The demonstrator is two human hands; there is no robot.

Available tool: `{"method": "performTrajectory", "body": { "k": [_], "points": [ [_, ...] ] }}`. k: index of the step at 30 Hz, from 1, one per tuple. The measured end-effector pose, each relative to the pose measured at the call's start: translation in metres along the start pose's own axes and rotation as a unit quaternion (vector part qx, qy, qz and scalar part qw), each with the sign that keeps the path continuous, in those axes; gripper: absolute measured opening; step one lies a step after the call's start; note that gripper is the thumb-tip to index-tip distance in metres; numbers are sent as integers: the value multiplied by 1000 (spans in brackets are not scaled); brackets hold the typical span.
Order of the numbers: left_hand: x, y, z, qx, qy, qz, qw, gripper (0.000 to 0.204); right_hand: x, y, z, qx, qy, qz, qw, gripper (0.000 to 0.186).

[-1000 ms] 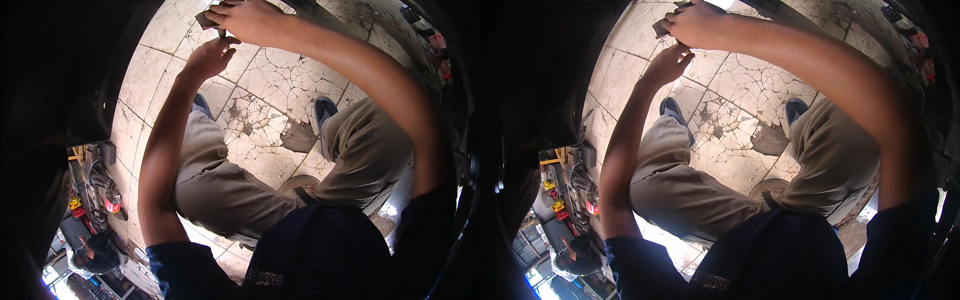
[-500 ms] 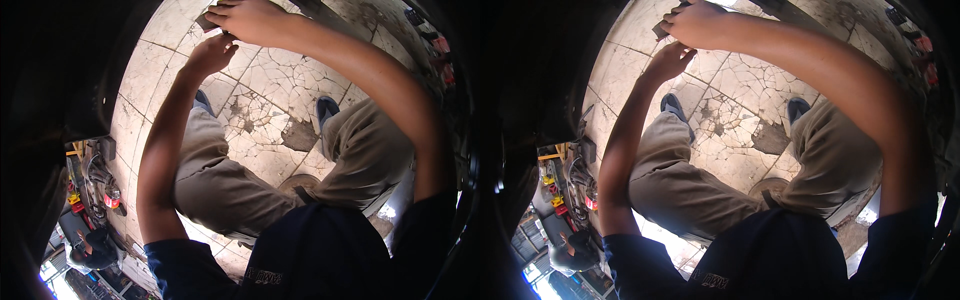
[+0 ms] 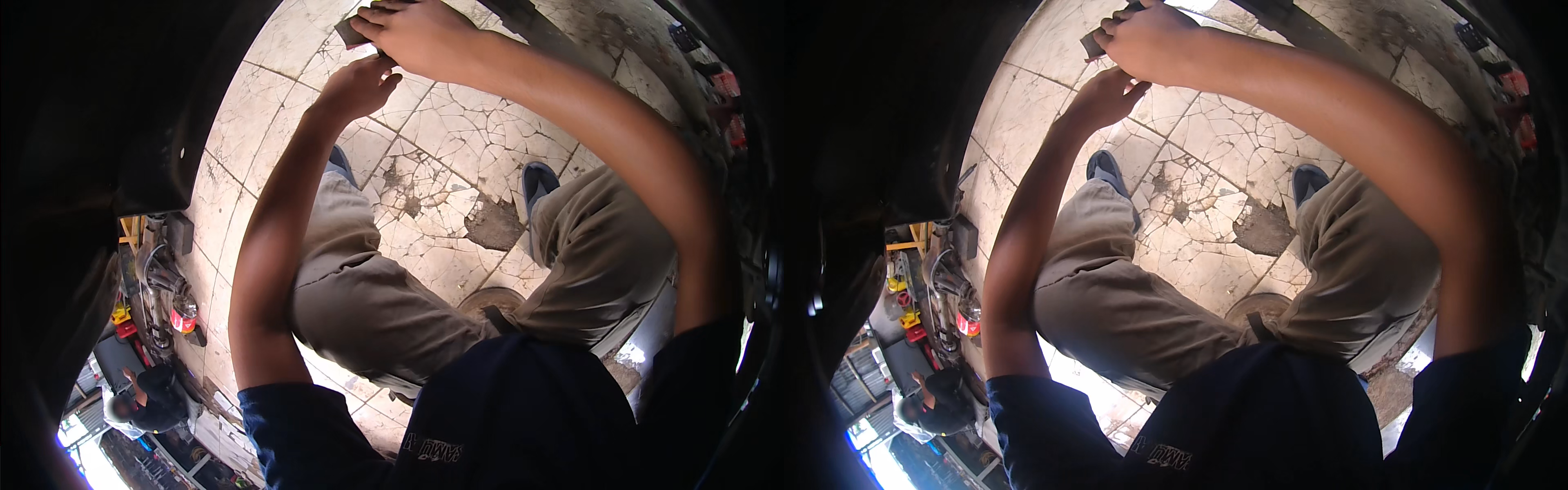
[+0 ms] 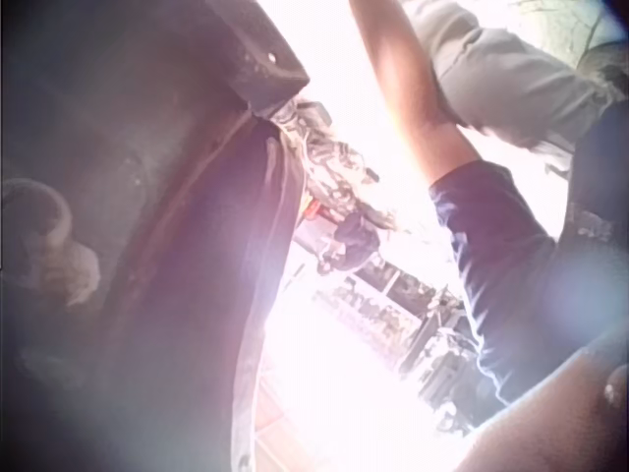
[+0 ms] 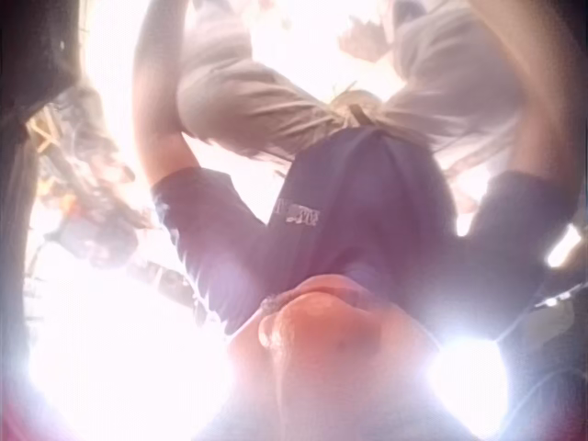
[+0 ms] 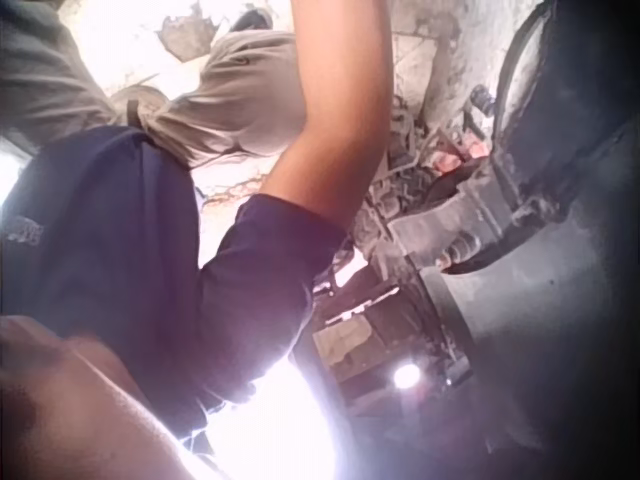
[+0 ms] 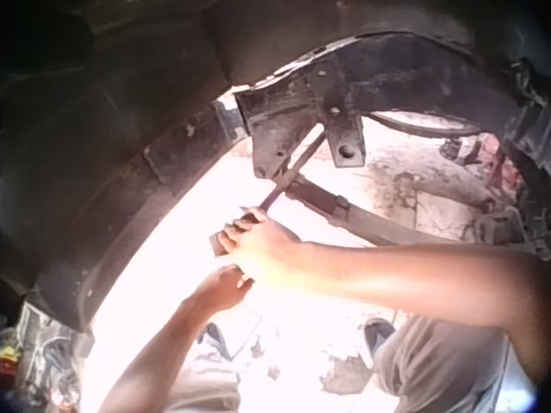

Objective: The person works underneath a raised vehicle, using a wrench to tighten a bolt on a suspension component. They adjust their grip and position repeatedly to apply torque to the fastener.

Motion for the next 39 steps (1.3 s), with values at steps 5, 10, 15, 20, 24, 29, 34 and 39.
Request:
{"method": "performTrajectory", "body": {
  "k": [5,10,15,20,24,29,34,39],
  "points": [
    [-3,-1,-2,-3,-3,-15,1000,24,-8,15,-9,31,-31,41,998,66],
    [4,-4,-1,-5,12,10,1000,26,2,-18,0,25,-30,-8,999,67],
    [1,-2,-2,-23,-15,-15,999,26,3,16,-3,72,-14,10,997,64],
    [5,-7,2,-1,11,1,1000,27,2,5,-1,90,-39,-11,995,65],
    [2,-7,5,-8,-1,-13,1000,25,-10,-7,-1,124,-74,-33,989,63],
    [9,-7,0,-22,-13,15,1000,24,13,25,-7,97,-4,-12,995,59],
    [1,-3,3,-24,-8,6,1000,24,5,-1,1,143,-41,-39,988,59],
    [3,-3,1,9,9,-6,1000,26,7,12,0,128,-17,-36,991,60]
  ]
}}
Point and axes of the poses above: each hand's wrist, its own z-axis towards the middle knuckle, its own y-axis out of the back of the hand, x = y × z, the point moved 7 cm from there along z, towards the middle knuckle, and after that the axes turned 5 degrees about y, right-handed, at the moved point
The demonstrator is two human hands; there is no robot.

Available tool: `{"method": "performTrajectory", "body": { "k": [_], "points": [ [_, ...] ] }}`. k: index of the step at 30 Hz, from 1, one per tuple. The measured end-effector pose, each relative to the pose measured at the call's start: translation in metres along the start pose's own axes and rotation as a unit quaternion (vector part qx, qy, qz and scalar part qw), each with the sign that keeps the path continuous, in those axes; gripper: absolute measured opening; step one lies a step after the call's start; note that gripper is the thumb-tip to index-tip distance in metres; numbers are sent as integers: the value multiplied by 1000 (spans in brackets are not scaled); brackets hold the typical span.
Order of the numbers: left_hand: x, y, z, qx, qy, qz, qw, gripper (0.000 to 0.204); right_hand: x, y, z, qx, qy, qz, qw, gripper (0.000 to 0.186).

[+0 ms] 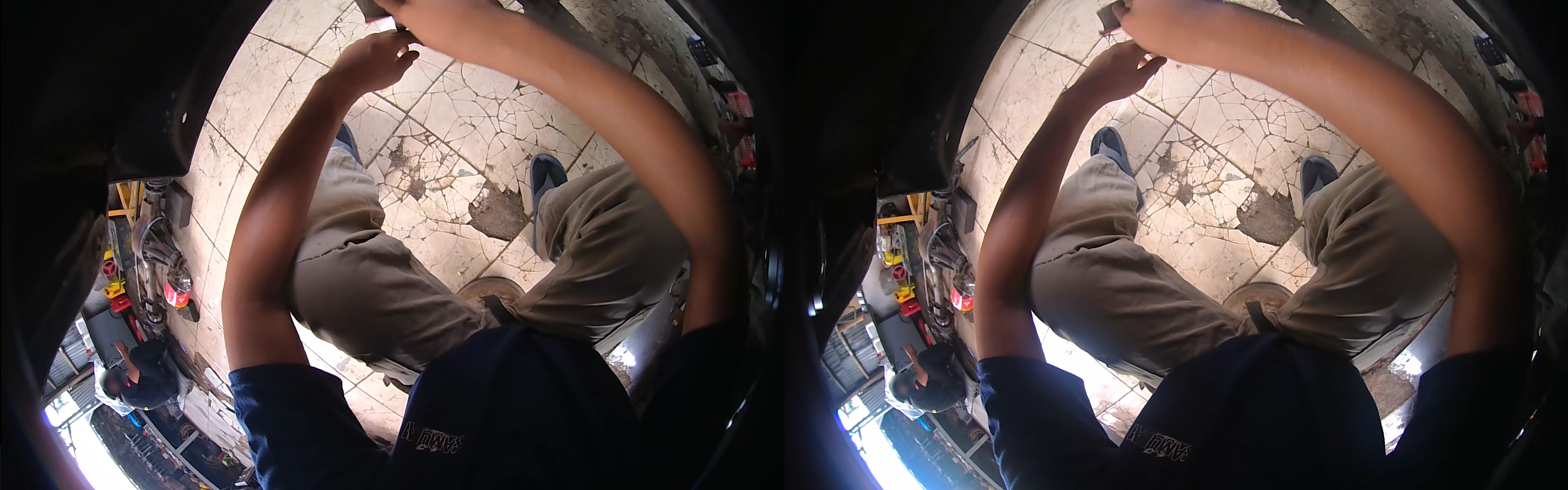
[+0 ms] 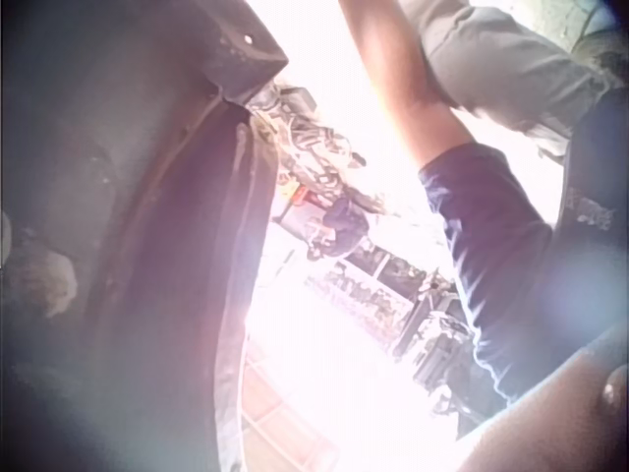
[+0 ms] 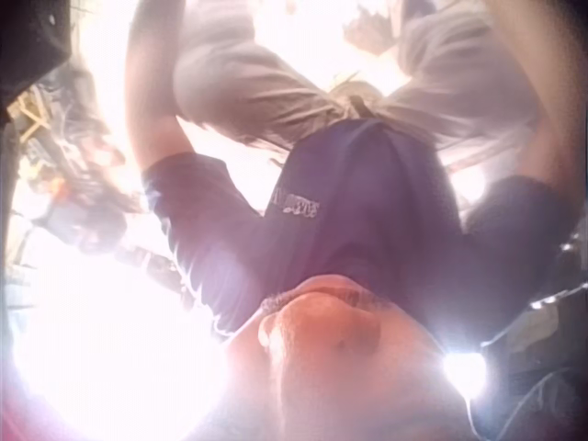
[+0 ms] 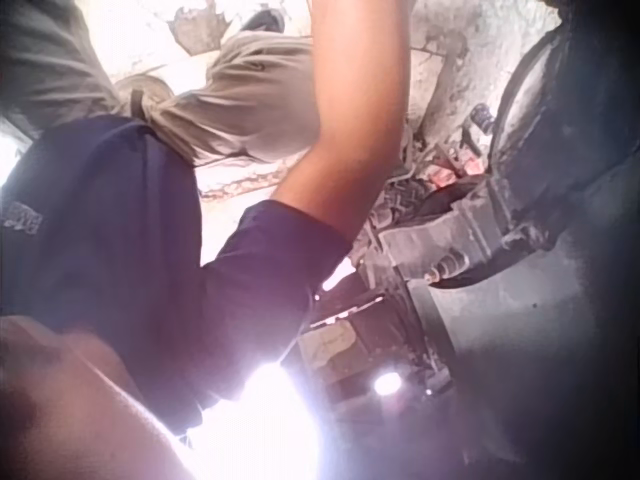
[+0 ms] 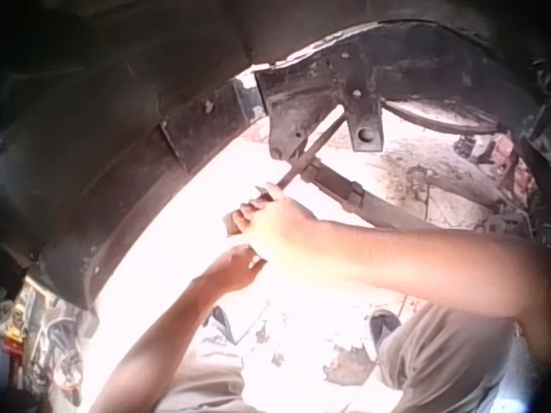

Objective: The person works underneath a raised vehicle, using a wrench to tighten a bolt on a suspension component. They adjust their grip and position repeatedly to apply torque to the fastener.

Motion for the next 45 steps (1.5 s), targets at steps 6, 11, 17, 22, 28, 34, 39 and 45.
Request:
{"method": "performTrajectory", "body": {
  "k": [6,11,17,22,28,34,39,45],
  "points": [
    [-1,-1,0,7,9,25,1000,25,1,11,-5,68,-39,20,997,53],
    [-1,-1,0,16,21,13,1000,28,-5,2,0,86,-11,49,995,54],
    [0,-2,0,11,18,11,1000,29,-3,18,-14,63,-8,46,997,65],
    [-2,2,-4,5,14,20,1000,30,-2,5,-7,53,-29,19,998,70],
    [-2,-3,4,-4,-11,-10,1000,26,-13,-3,-6,11,-24,17,1000,59],
    [1,1,-4,4,7,10,1000,25,-5,11,1,100,-11,56,993,51],
    [4,-7,2,-9,-1,7,1000,26,-10,-6,6,62,-31,36,997,52],
    [-5,-3,5,7,-4,-7,1000,27,-14,-2,1,54,-35,41,997,54]
  ]
}}
Point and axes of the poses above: each hand's wrist, its own z-axis towards the middle knuckle, its own y-axis out of the back of the hand, x = y × z, the point moved 7 cm from there along z, towards the middle knuckle, and after that the axes turned 5 degrees about y, right-handed, at the moved point
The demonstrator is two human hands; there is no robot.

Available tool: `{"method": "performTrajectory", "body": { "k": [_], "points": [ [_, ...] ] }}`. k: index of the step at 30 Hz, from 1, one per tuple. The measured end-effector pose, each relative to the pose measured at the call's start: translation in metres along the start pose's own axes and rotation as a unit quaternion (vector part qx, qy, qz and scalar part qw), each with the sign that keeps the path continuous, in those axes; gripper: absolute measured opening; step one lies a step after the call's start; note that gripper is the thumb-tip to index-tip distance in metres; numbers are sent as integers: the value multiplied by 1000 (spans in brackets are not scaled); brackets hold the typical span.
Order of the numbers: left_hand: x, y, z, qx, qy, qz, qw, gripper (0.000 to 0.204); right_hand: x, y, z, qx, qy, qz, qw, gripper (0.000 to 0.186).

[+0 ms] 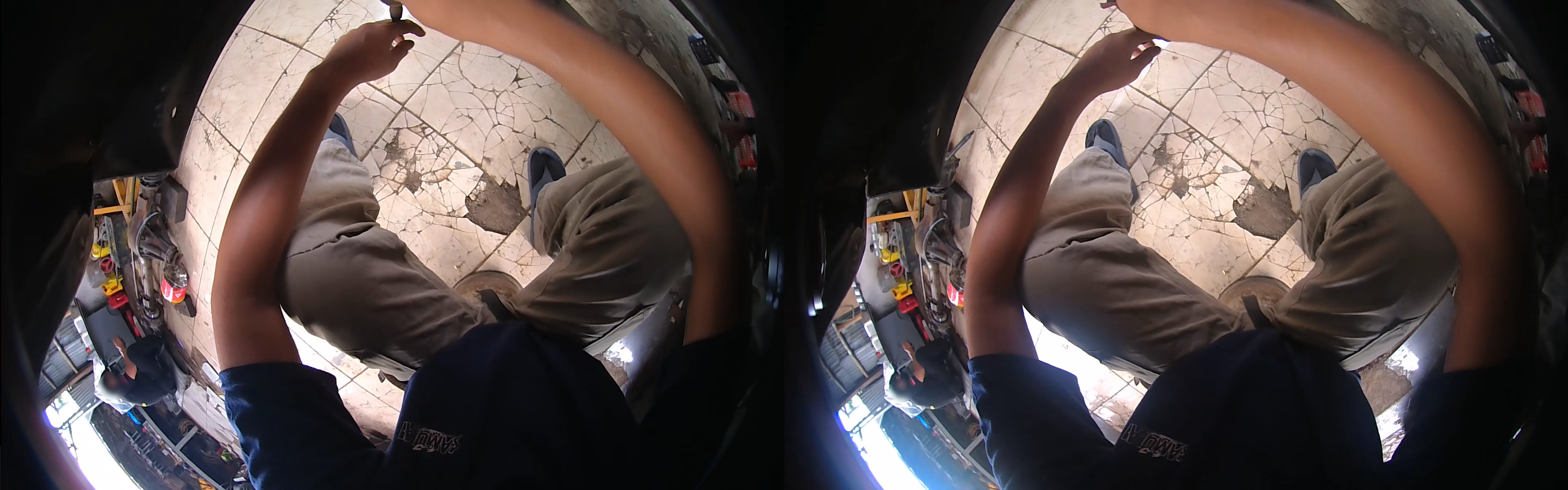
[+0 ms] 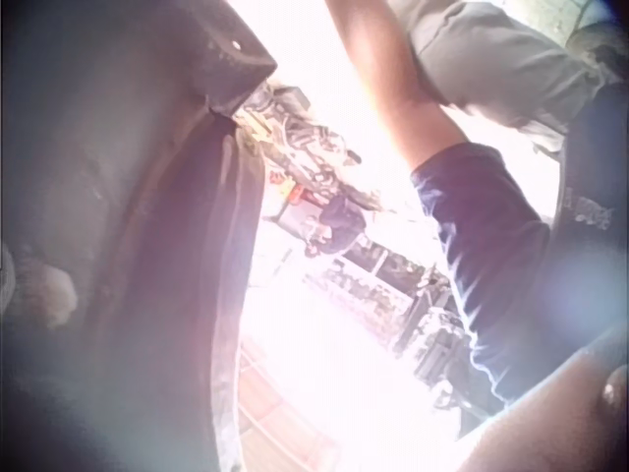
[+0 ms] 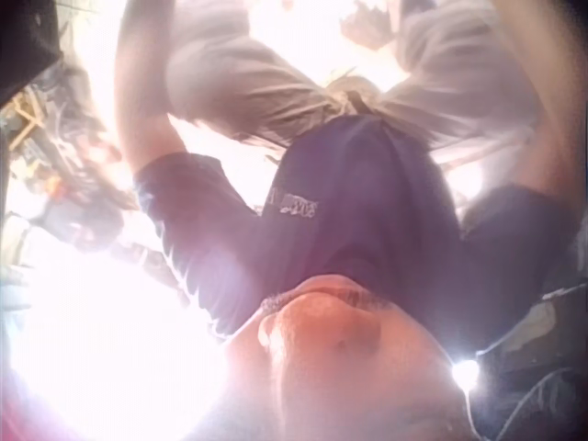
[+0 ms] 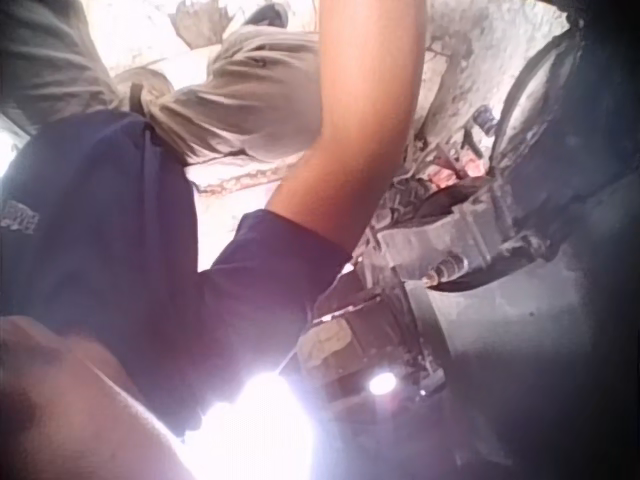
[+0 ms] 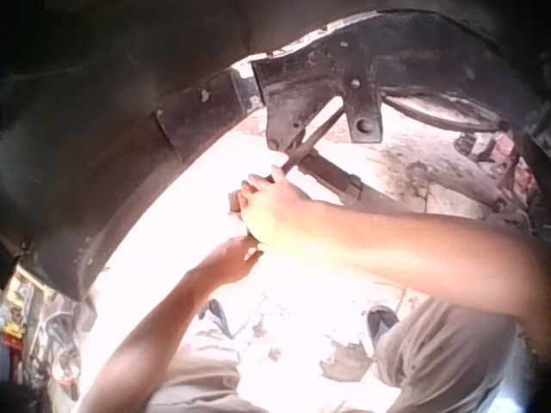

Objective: The person works underneath a raised vehicle, using a wrench to tighten a bolt on a suspension component. They adjust their grip and position repeatedly to apply torque to the fastener.

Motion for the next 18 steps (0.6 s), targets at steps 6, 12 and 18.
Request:
{"method": "performTrajectory", "body": {
  "k": [6,12,18],
  "points": [
    [3,2,-5,-36,-6,32,999,25,11,9,0,39,-4,8,999,54],
    [8,-2,-4,-30,-16,9,999,24,7,8,8,28,-12,-3,1000,52],
    [18,-5,2,-10,6,31,999,33,12,27,-9,10,-18,-4,1000,54]
  ]
}}
Point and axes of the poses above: each hand's wrist, its own z-axis towards the middle knuckle, its own y-axis out of the back of the hand, x = y × z, the point moved 7 cm from there along z, towards the middle knuckle, and after that the axes turned 5 degrees about y, right-handed, at the moved point
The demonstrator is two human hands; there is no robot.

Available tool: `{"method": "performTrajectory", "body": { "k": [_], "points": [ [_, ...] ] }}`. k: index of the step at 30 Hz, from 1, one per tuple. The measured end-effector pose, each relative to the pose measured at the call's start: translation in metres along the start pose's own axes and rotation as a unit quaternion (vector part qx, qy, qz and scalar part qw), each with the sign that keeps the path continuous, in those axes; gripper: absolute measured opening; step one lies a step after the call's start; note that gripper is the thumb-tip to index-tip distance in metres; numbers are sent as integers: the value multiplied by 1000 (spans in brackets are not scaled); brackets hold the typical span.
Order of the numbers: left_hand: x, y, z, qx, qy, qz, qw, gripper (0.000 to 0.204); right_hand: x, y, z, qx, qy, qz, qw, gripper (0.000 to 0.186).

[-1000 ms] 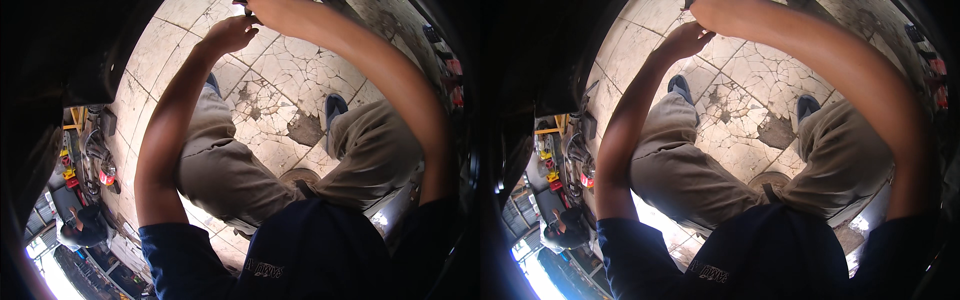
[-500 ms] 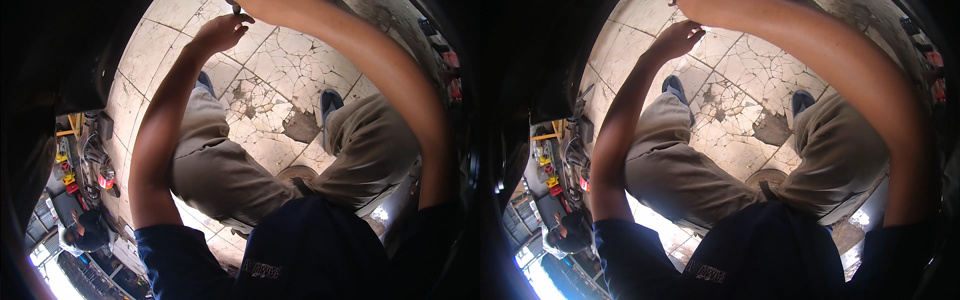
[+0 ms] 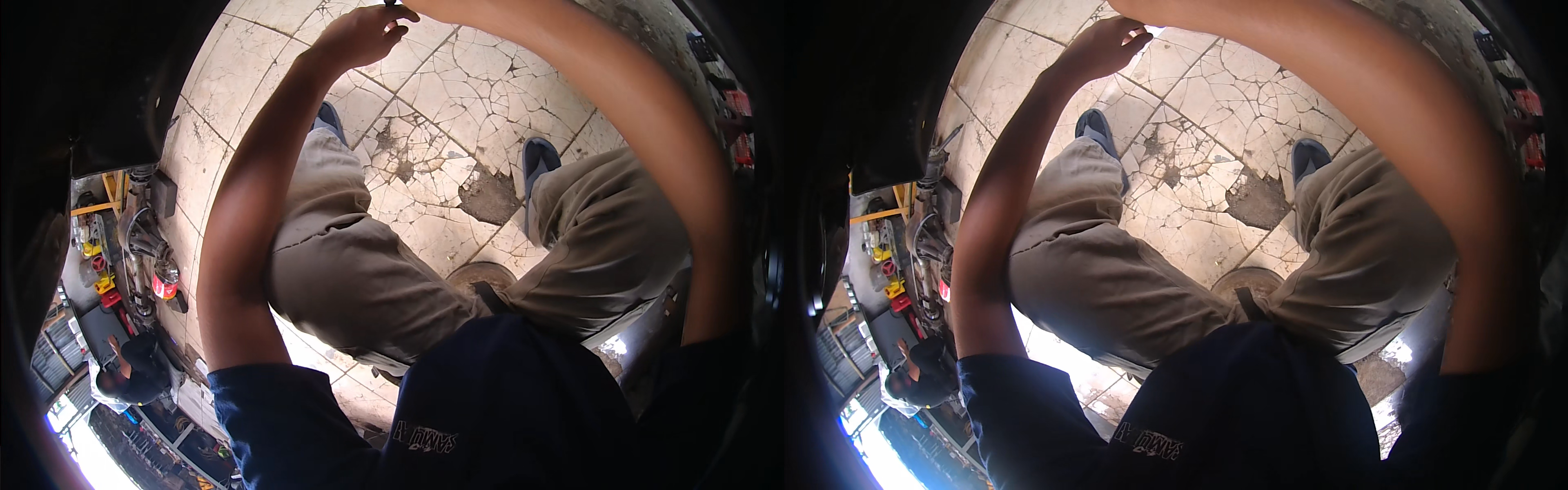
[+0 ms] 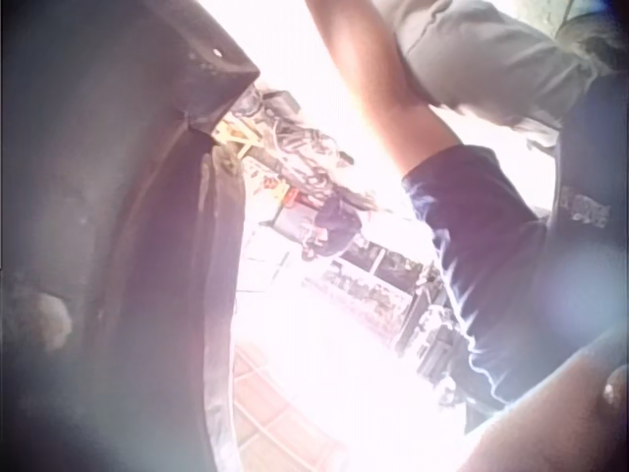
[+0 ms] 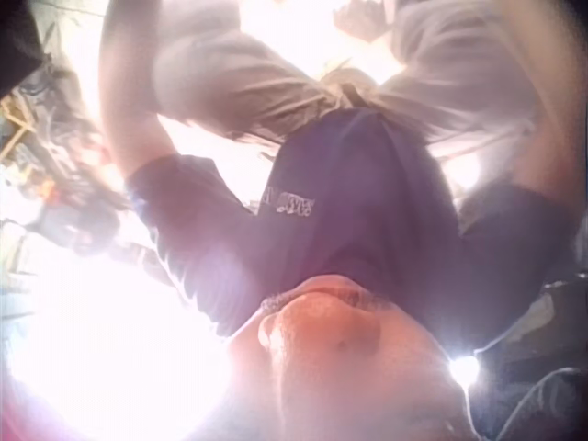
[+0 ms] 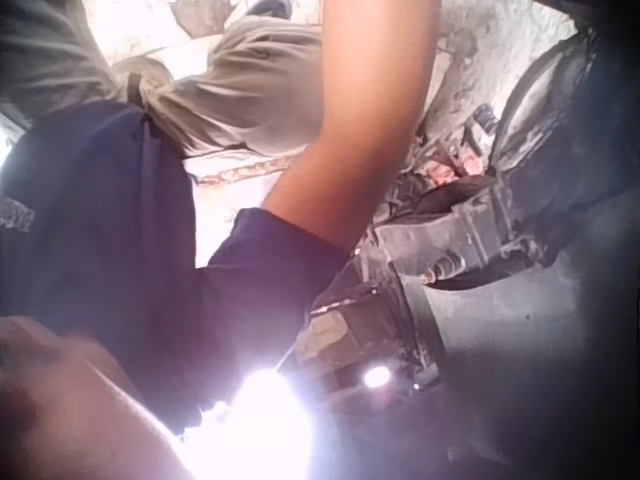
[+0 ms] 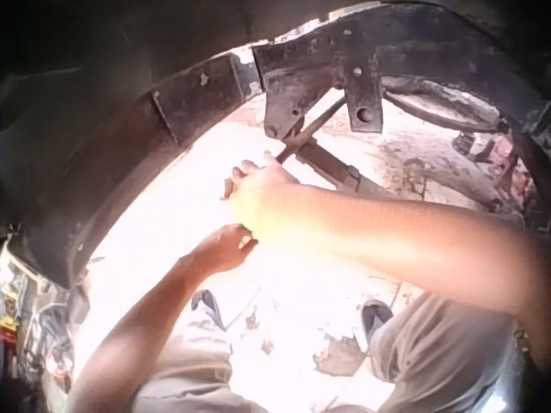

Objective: The person works underneath a raised vehicle, using a wrench to tighten a bolt on a suspension component. They adjust their grip and position repeatedly to apply torque to the fastener.

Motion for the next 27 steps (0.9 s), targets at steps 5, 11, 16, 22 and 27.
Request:
{"method": "performTrajectory", "body": {
  "k": [5,11,16,22,27],
  "points": [
    [-1,-1,2,16,16,0,1000,32,2,-1,12,39,-19,35,998,60],
    [5,-3,2,2,21,19,1000,31,3,-7,8,-15,-30,-6,999,66],
    [4,-4,-1,15,11,11,1000,32,4,-1,7,76,-19,41,996,67],
    [1,-3,2,1,12,41,999,33,1,-21,18,37,-28,-11,999,65],
    [-9,3,-1,37,24,-1,999,35,3,-10,9,71,-13,11,997,69]
  ]
}}
Point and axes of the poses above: each hand's wrist, its own z-axis towards the middle knuckle, its own y-axis out of the back of the hand, x = y × z, the point moved 7 cm from there along z, towards the middle knuckle, and after that the axes turned 5 degrees about y, right-handed, at the moved point
